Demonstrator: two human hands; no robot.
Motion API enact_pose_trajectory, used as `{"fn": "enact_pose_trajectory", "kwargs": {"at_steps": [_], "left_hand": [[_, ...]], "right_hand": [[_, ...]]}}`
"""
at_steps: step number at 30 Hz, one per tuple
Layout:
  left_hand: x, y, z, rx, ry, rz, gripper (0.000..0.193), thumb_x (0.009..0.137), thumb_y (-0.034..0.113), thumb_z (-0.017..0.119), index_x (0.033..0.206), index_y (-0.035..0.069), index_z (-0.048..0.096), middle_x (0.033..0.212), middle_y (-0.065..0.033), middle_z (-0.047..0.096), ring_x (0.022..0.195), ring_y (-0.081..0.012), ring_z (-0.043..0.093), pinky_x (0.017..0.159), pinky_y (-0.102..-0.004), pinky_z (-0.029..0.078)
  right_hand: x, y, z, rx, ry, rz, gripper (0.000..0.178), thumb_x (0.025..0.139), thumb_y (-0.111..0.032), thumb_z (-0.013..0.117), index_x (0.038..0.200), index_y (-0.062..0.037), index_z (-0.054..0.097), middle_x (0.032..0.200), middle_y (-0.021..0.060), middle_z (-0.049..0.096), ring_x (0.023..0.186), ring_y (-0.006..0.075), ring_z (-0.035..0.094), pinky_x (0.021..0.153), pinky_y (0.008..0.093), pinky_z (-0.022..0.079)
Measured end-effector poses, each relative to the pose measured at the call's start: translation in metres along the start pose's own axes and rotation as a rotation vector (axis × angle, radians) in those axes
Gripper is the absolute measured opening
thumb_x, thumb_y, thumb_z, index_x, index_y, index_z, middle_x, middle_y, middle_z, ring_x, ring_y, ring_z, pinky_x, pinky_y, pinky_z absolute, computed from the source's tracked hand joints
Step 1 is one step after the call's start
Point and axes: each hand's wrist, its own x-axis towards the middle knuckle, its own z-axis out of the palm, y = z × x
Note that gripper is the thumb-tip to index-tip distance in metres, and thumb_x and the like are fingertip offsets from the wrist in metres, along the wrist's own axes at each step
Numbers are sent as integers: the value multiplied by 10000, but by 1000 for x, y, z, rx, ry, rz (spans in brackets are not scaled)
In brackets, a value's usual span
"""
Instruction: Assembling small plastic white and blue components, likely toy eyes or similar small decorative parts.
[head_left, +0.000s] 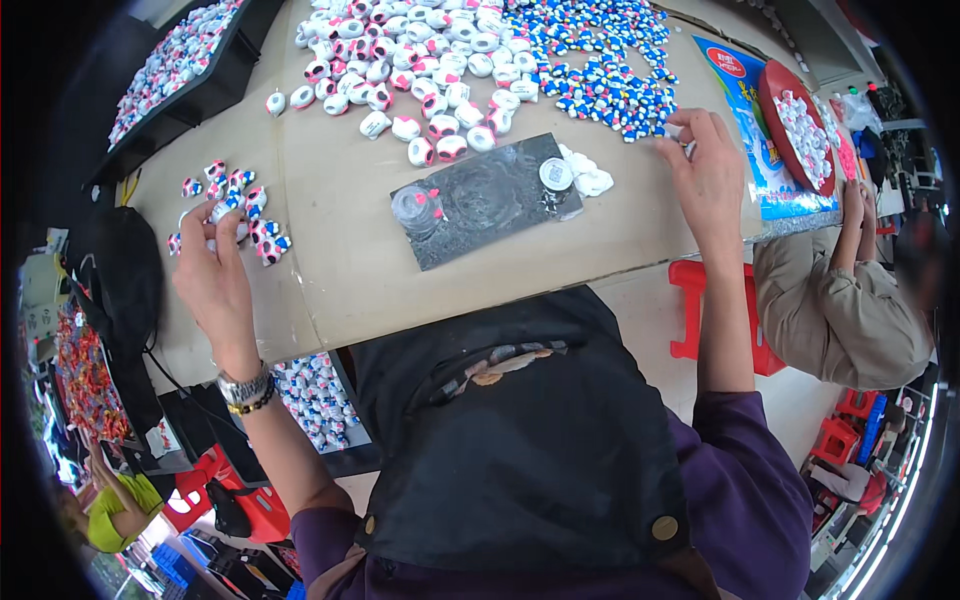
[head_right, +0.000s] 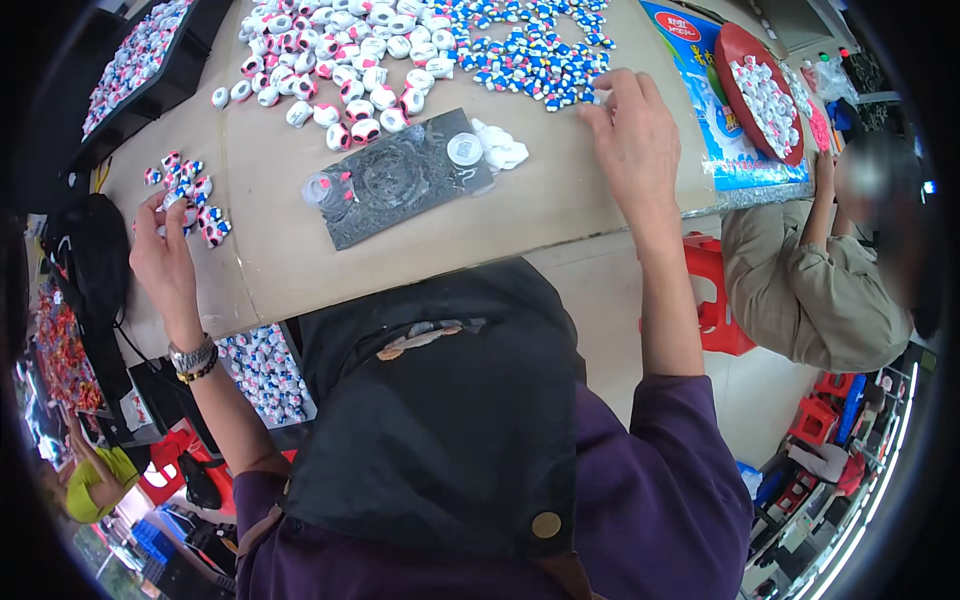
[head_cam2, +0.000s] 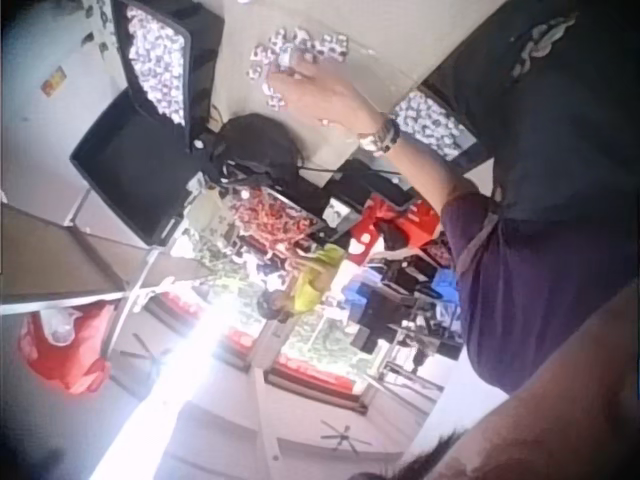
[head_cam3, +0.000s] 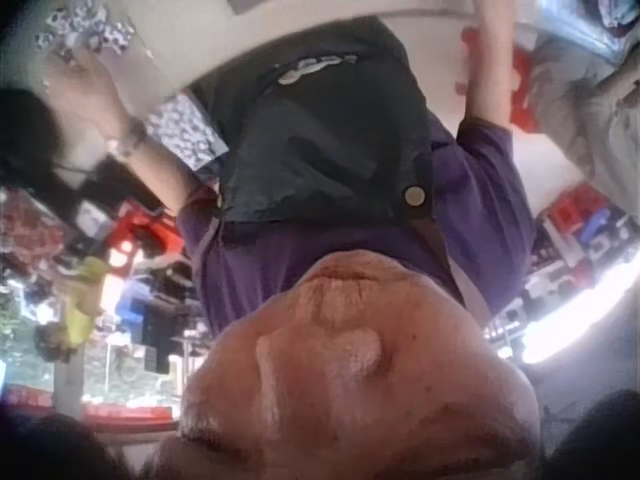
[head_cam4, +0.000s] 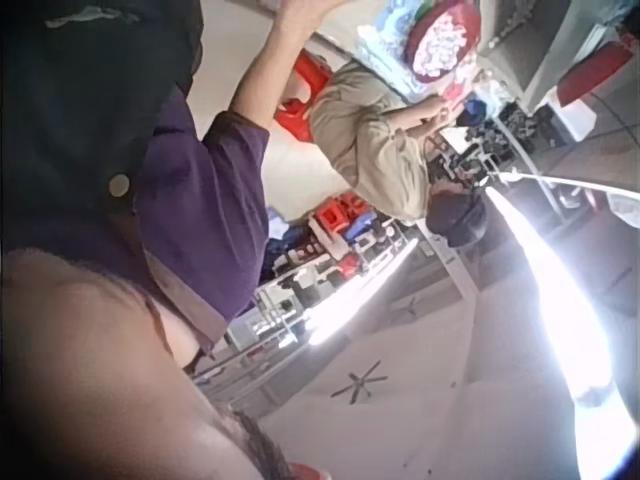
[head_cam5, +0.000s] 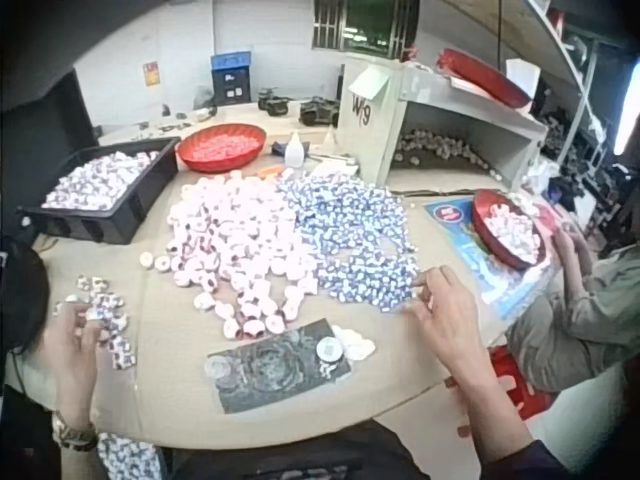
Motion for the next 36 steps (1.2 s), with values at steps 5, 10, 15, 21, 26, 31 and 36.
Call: {"fn": "enact_pose_trajectory", "kwargs": {"at_steps": [5,10,15,21,26,31,36], "left_hand": [[8,11,7,-41,82,4,256,858,142,681,1070,10,624,666,4,568,602,-84,541,540,-248,413],[-10,68,-9,-1402,-315,-450,303,858,73,648,1121,-22,532,871,-52,574,609,-102,501,481,-150,353],[-51,118,-12,-1858,-708,-598,253,907,48,558,1136,-31,487,1055,-172,559,636,-125,523,421,-134,350],[-77,145,7,-2136,-1123,-876,321,1009,236,453,1178,-34,494,1113,-192,611,620,-130,524,400,-165,345],[-80,156,22,-2140,-1134,-1072,562,1014,450,344,1289,-23,473,1050,-142,666,573,-105,453,399,-201,313],[-86,151,29,-2121,-1158,-1005,604,997,516,313,1210,-16,505,919,-97,648,560,-106,430,404,-208,289],[-87,152,25,-2152,-1097,-1050,543,1018,470,313,1179,-11,506,814,-57,544,577,-107,438,408,-213,292]], "right_hand": [[0,6,18,54,19,-41,185,790,-111,698,953,-58,629,895,119,596,820,303,617,692,403,480],[11,20,22,61,32,-157,146,802,-73,665,941,-36,640,906,152,609,818,344,605,723,400,481],[10,24,15,423,-20,120,134,847,-33,624,976,-17,656,856,116,626,722,210,621,650,324,487],[2,11,1,1505,-323,445,187,916,-61,598,1085,16,619,930,84,662,750,96,614,648,230,515],[-6,-16,-4,1687,-496,396,221,925,-90,599,1124,6,606,994,107,669,773,100,629,715,225,545],[-8,-34,-2,1680,-553,390,228,910,-94,621,1122,-9,619,996,98,666,772,106,631,722,227,544],[-4,-43,5,1487,-577,281,182,898,-62,621,1071,-14,652,946,76,654,748,103,626,694,220,522]]}}
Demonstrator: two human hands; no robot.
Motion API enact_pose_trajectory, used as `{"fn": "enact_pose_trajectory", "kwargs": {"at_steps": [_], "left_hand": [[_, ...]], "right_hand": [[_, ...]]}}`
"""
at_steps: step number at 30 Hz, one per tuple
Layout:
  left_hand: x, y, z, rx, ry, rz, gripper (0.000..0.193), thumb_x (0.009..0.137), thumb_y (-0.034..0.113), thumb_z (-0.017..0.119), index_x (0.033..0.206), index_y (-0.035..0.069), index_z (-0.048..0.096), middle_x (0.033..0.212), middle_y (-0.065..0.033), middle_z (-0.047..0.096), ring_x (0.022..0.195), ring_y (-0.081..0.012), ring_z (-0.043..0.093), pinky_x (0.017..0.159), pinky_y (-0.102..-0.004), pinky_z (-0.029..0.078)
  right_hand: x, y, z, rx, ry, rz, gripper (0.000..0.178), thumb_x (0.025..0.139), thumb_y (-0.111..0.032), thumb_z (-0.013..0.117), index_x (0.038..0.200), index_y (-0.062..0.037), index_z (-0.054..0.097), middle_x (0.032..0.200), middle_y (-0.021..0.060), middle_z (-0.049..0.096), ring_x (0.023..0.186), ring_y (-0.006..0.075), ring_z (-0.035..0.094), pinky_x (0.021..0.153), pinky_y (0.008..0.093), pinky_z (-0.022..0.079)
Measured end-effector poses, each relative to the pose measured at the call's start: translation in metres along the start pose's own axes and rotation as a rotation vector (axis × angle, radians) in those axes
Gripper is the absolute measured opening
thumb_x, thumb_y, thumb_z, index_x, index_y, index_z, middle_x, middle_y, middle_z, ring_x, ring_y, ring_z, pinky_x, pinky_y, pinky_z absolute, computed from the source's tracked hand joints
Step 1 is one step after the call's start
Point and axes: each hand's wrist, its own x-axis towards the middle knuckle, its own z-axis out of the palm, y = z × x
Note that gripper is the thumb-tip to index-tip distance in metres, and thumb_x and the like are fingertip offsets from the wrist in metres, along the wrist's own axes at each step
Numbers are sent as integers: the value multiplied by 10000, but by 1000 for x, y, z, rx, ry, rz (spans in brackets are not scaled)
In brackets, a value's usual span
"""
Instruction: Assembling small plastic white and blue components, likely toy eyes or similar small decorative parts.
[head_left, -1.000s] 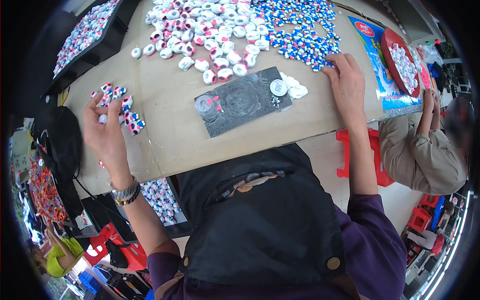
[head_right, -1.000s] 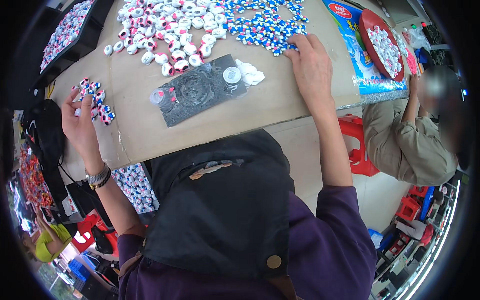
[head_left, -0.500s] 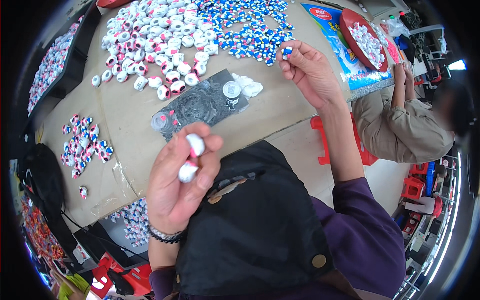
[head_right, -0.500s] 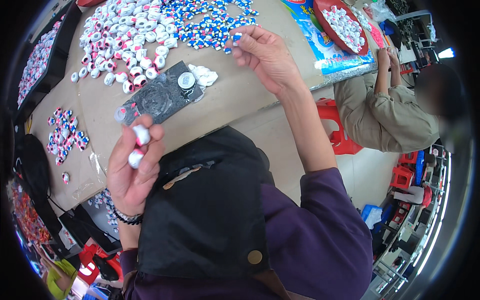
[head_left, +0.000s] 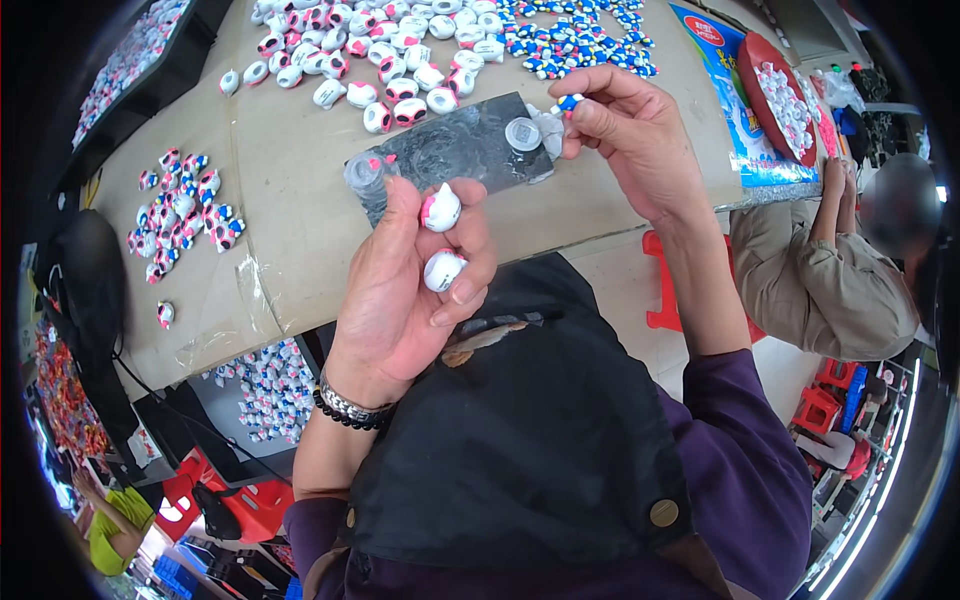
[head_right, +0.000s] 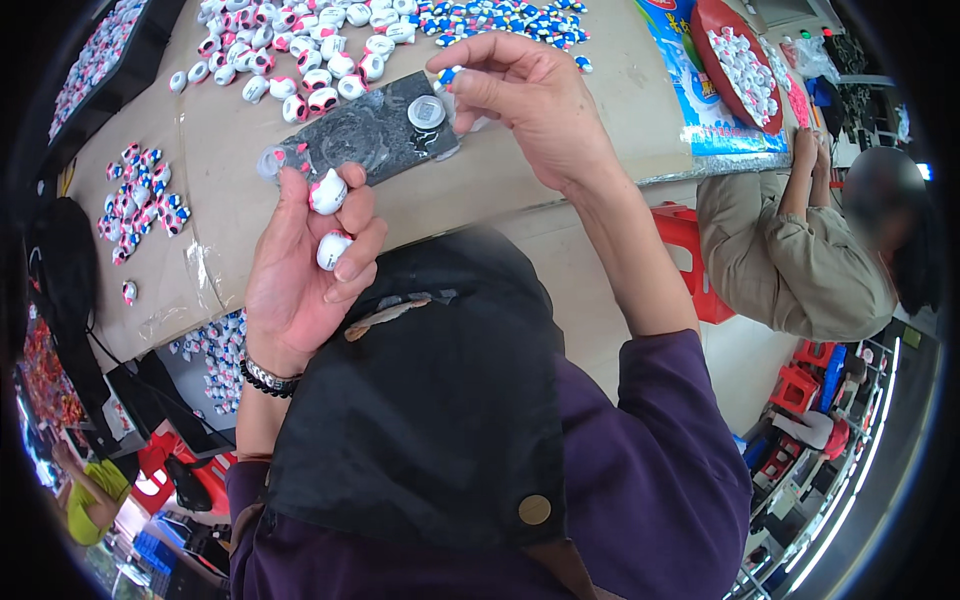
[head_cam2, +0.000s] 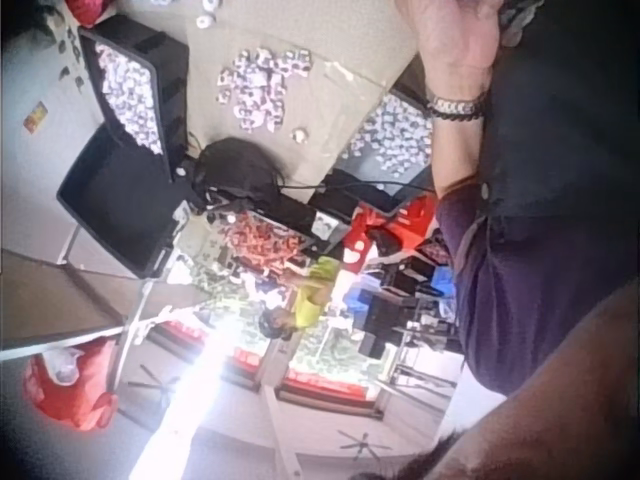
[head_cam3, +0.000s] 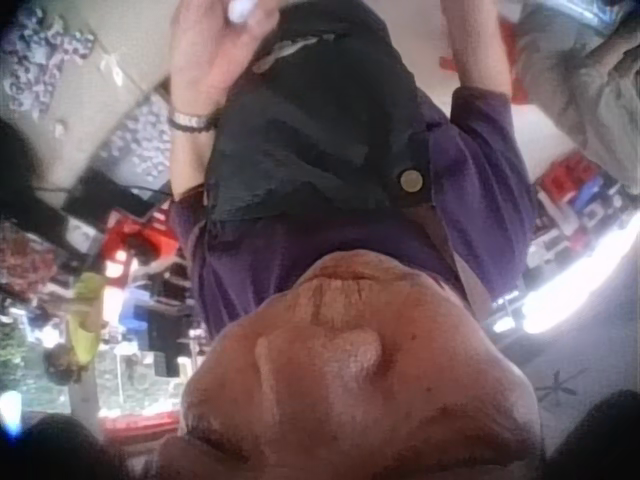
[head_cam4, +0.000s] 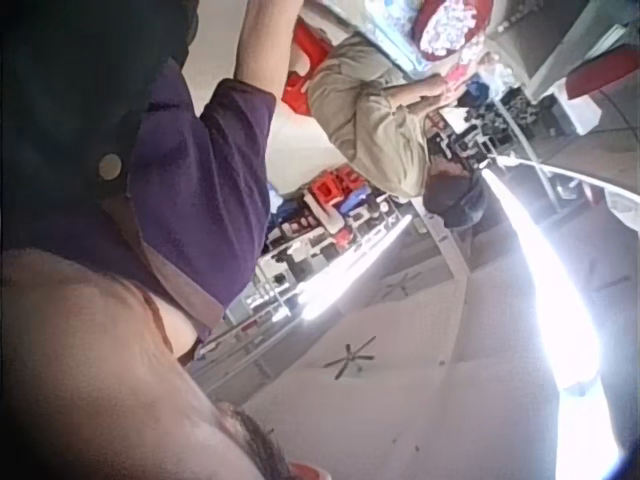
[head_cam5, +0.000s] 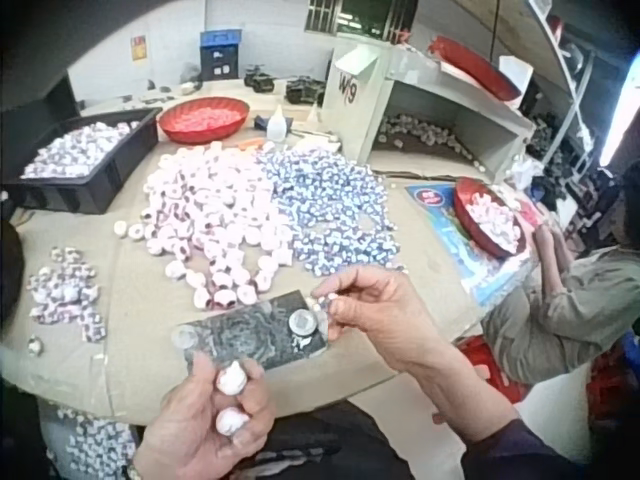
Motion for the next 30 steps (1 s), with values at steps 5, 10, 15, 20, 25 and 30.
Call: {"fn": "enact_pose_trajectory", "kwargs": {"at_steps": [5,10,15,20,25,30], "left_hand": [[-3,6,-1,129,-26,52,419,1028,348,357,1184,-13,502,835,-57,529,604,-105,459,410,-215,301],[-13,8,1,262,108,124,294,985,207,497,1180,-14,498,931,-89,583,639,-107,495,427,-195,337],[-15,4,-11,119,35,107,283,950,179,581,1178,33,499,952,-100,592,653,-98,495,438,-183,340],[-15,1,-10,146,15,140,220,943,163,592,1125,75,506,884,-73,573,654,-82,483,447,-176,328],[-16,5,-9,273,39,90,111,912,84,568,977,82,480,868,-69,576,648,-75,476,449,-178,325],[-15,5,1,276,87,72,210,942,164,584,1104,49,517,957,-73,597,681,-74,486,466,-172,336]], "right_hand": [[2,1,10,-607,90,-294,136,842,-24,649,969,0,694,819,35,643,688,107,615,621,235,493],[7,-4,4,-1007,-17,-490,116,782,-1,669,897,-1,680,834,64,652,677,179,627,613,284,496],[14,-2,8,-1228,-156,-652,118,738,58,666,848,16,657,872,90,631,775,221,633,663,309,508],[12,-7,12,-1469,-215,-706,159,717,50,652,868,0,645,852,90,590,826,262,611,671,353,505],[12,-8,15,-1487,-245,-704,163,706,52,639,859,-4,636,847,92,582,830,267,604,678,358,502],[9,-8,18,-1539,-230,-703,170,696,61,631,855,1,632,843,95,575,844,266,602,679,360,500]]}}
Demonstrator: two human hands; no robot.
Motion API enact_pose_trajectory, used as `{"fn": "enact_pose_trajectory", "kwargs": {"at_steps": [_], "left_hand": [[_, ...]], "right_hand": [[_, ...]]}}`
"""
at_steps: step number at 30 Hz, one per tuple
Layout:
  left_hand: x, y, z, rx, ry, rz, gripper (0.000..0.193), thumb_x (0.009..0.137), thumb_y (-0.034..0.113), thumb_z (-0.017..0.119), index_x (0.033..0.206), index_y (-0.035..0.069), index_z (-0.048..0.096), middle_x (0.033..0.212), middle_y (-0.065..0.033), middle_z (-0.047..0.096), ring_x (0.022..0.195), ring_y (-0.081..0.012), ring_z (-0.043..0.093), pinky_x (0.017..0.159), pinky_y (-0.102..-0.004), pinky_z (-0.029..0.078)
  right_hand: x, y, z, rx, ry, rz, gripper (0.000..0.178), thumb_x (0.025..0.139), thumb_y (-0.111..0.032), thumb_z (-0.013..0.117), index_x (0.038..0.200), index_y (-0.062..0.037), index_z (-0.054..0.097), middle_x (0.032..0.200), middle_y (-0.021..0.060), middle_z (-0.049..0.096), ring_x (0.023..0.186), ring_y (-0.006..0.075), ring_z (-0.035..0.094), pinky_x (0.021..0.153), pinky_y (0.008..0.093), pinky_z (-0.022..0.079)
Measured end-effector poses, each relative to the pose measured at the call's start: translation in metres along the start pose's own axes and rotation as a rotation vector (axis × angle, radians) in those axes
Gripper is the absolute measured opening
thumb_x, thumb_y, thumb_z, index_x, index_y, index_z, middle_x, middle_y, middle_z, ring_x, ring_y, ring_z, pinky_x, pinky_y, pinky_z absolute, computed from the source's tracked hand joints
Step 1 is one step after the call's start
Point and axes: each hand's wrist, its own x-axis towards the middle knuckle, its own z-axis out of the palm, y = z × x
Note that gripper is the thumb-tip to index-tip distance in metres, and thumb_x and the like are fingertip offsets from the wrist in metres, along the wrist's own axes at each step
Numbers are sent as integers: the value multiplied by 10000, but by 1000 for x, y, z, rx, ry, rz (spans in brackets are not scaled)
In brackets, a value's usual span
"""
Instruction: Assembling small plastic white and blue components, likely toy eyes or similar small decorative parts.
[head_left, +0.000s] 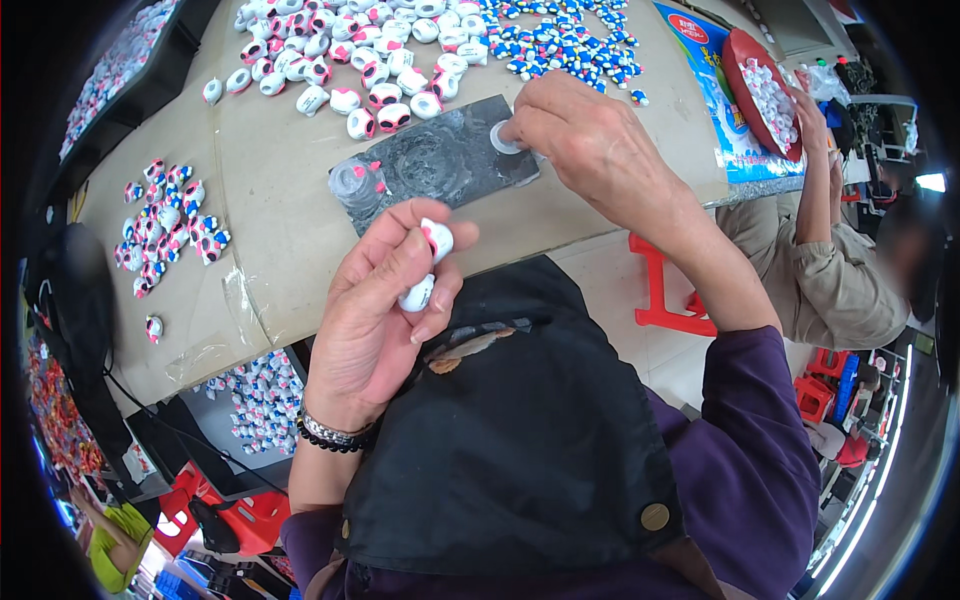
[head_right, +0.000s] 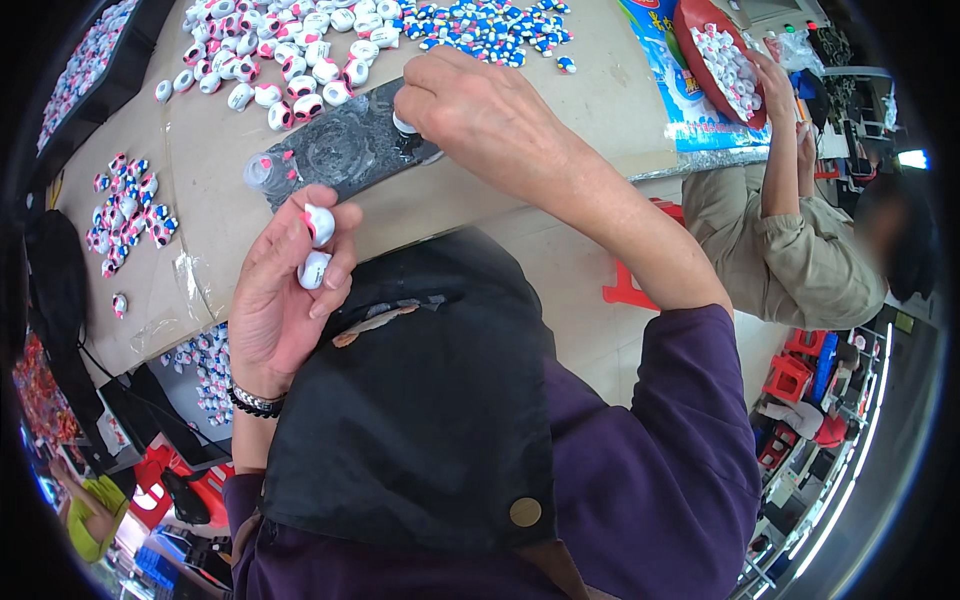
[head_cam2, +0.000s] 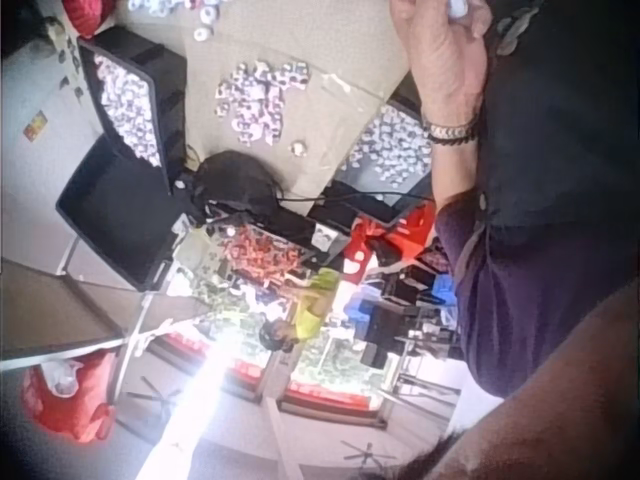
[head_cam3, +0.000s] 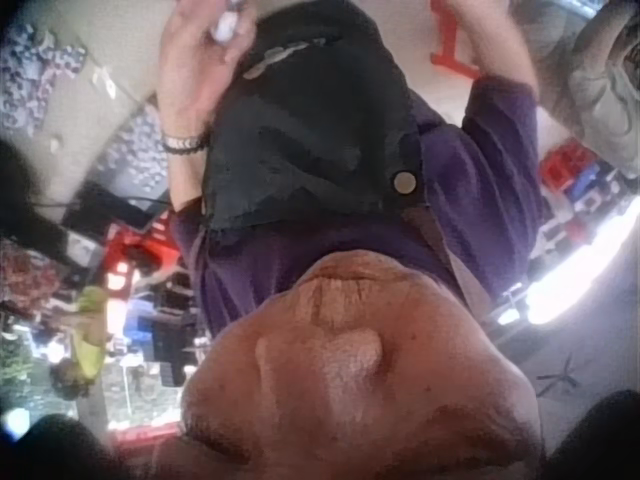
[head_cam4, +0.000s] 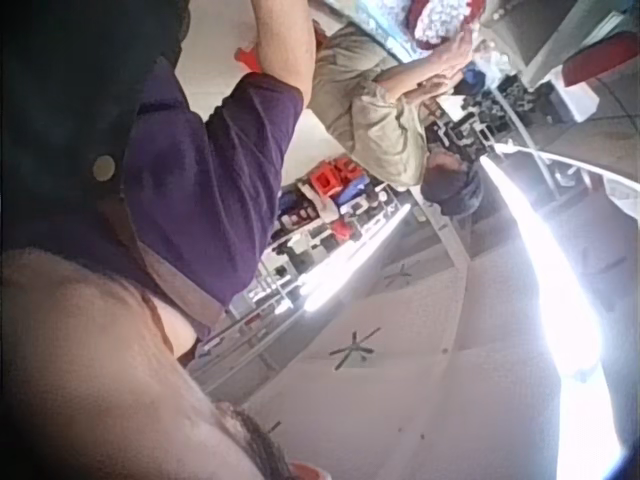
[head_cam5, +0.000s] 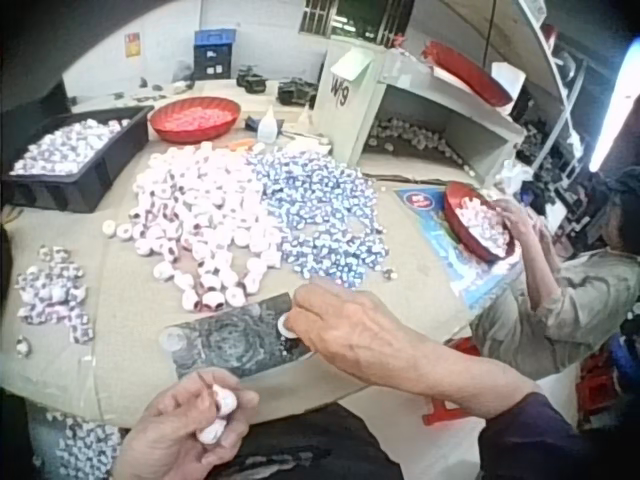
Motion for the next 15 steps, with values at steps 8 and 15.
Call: {"fn": "enact_pose_trajectory", "kwargs": {"at_steps": [8,15], "left_hand": [[11,-3,7,15,-8,58,366,972,280,545,1234,29,494,994,-82,586,712,-108,484,482,-179,355],[26,-5,23,88,4,106,299,991,275,521,1217,80,499,1027,-61,618,673,-54,477,502,-175,355]], "right_hand": [[-6,-1,4,586,161,500,113,813,31,653,922,19,679,806,65,651,673,148,616,593,260,507],[-5,-24,-12,1229,332,763,125,832,21,668,953,53,669,837,94,665,635,109,600,578,228,507]]}}
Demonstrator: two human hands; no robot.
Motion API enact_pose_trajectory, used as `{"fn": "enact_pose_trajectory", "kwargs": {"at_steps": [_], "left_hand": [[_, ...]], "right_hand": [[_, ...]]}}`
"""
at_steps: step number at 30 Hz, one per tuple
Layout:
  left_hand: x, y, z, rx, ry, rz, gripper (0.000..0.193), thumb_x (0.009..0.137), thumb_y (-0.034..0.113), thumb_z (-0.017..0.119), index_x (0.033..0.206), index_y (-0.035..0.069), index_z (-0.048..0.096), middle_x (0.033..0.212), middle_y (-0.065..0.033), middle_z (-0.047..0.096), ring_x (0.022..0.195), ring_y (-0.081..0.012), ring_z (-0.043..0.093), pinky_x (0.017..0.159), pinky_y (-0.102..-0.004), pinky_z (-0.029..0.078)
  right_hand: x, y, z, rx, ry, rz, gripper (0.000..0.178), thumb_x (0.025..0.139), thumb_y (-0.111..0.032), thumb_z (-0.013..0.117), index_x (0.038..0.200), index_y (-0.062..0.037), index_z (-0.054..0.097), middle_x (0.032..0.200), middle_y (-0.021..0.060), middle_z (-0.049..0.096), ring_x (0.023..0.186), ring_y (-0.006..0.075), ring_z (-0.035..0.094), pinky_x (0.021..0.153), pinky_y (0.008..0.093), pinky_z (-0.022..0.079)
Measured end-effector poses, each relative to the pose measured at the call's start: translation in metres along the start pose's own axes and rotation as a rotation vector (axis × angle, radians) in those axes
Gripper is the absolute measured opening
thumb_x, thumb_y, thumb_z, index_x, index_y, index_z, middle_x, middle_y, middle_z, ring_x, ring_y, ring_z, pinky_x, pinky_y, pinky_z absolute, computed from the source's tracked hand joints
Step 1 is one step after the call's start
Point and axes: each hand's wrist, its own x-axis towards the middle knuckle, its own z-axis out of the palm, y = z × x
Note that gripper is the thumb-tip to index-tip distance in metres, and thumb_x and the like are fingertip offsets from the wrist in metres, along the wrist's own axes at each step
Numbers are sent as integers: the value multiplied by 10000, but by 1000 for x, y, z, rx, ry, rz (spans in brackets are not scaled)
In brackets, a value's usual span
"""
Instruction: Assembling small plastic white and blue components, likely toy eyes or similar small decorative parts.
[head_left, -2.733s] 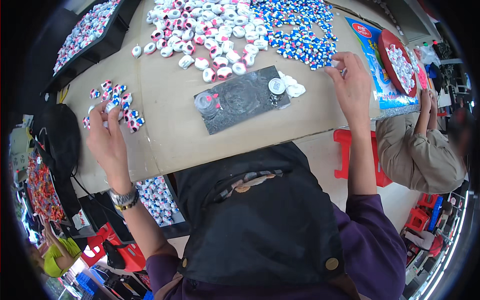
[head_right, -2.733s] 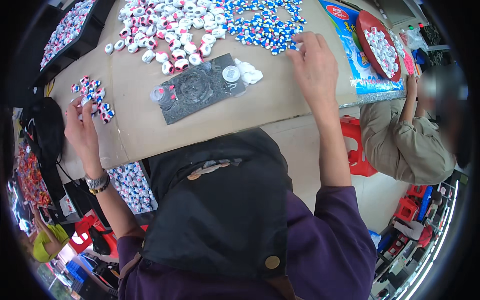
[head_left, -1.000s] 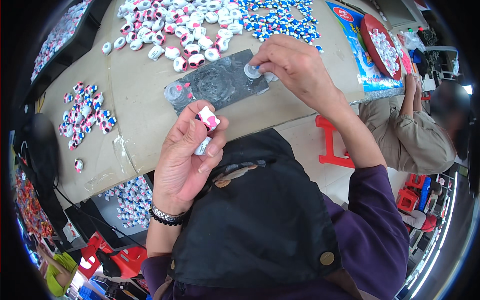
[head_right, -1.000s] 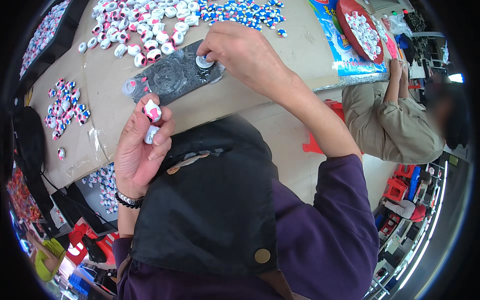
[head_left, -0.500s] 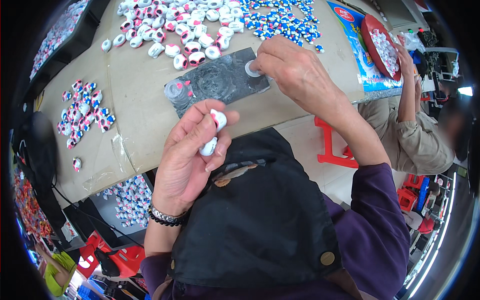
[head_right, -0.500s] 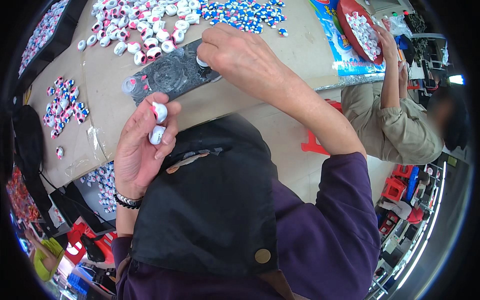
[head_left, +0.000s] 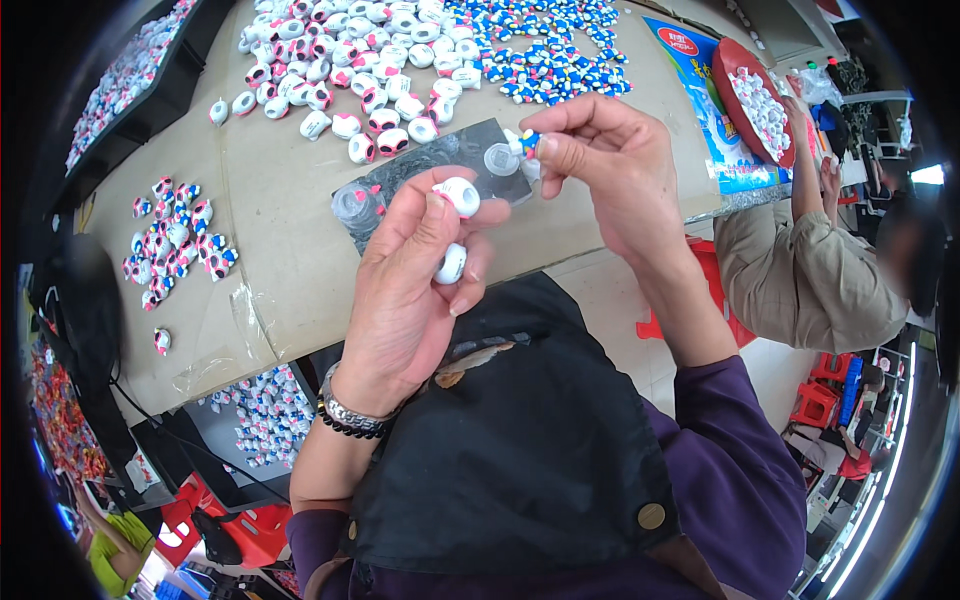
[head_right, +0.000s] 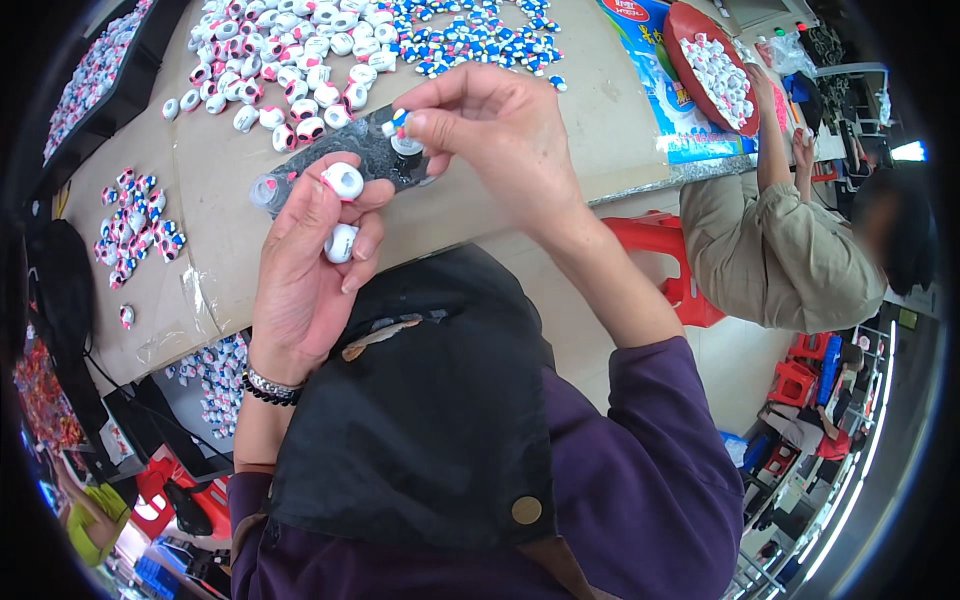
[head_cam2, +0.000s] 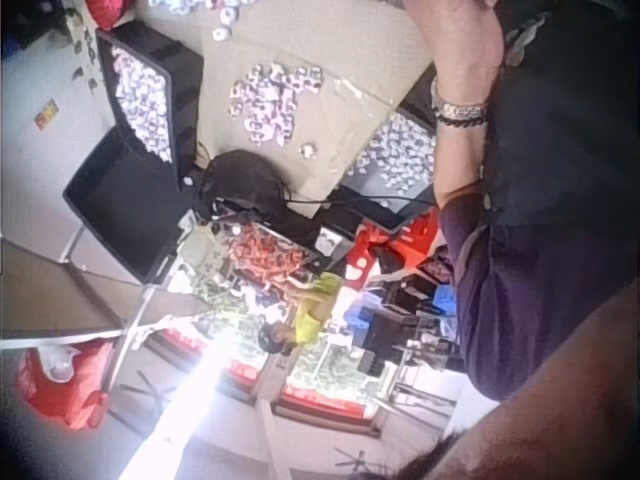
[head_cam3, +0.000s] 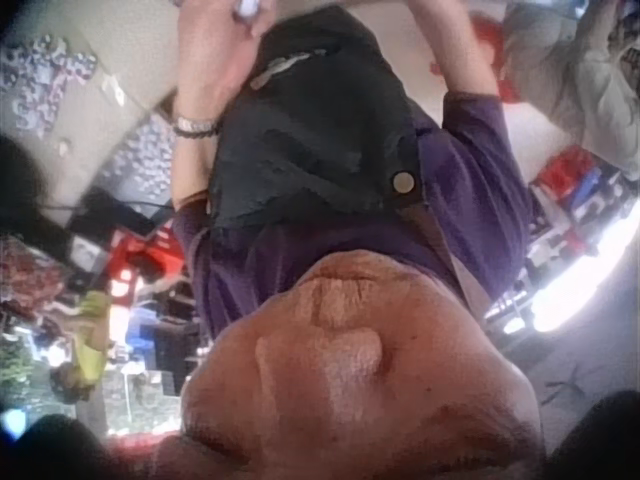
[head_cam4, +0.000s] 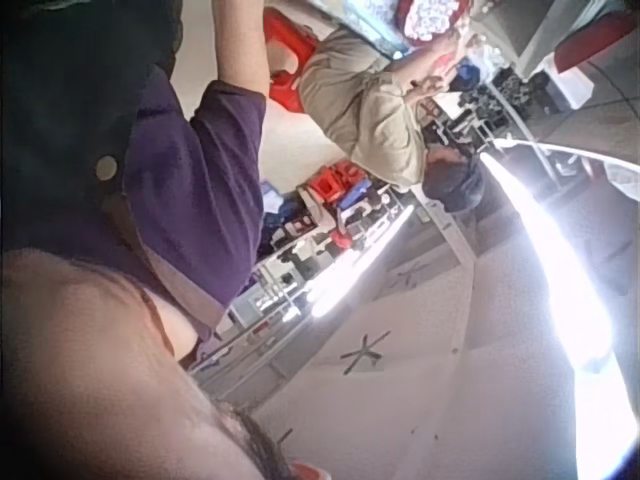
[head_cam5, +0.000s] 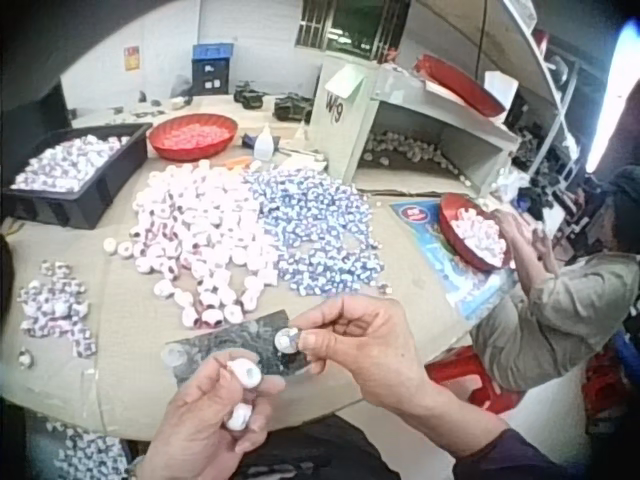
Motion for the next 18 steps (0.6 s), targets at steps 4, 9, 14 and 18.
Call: {"fn": "enact_pose_trajectory", "kwargs": {"at_steps": [4,9,14,18], "left_hand": [[5,-7,1,-50,18,32,274,984,264,537,1197,94,507,1001,-29,614,660,-50,466,506,-188,347],[6,-13,-3,-80,17,67,277,966,249,570,1193,97,519,928,19,586,666,-43,473,513,-188,343],[6,-12,-2,-45,20,106,288,943,226,611,1182,91,523,897,30,580,672,-38,478,512,-185,339],[7,-15,-11,85,-28,238,256,931,187,627,1134,70,521,881,13,565,650,-38,453,495,-187,318]], "right_hand": [[-11,2,17,93,9,-88,107,829,29,664,934,44,673,822,81,672,664,100,620,570,216,505],[-20,7,28,75,30,-181,112,814,83,658,924,60,662,908,103,645,732,120,635,591,221,517],[-20,6,30,-26,9,-258,123,804,101,655,922,69,664,920,110,623,722,114,608,602,221,513],[-22,6,31,-199,-8,-322,101,791,97,665,886,61,668,860,89,601,693,105,590,588,218,494]]}}
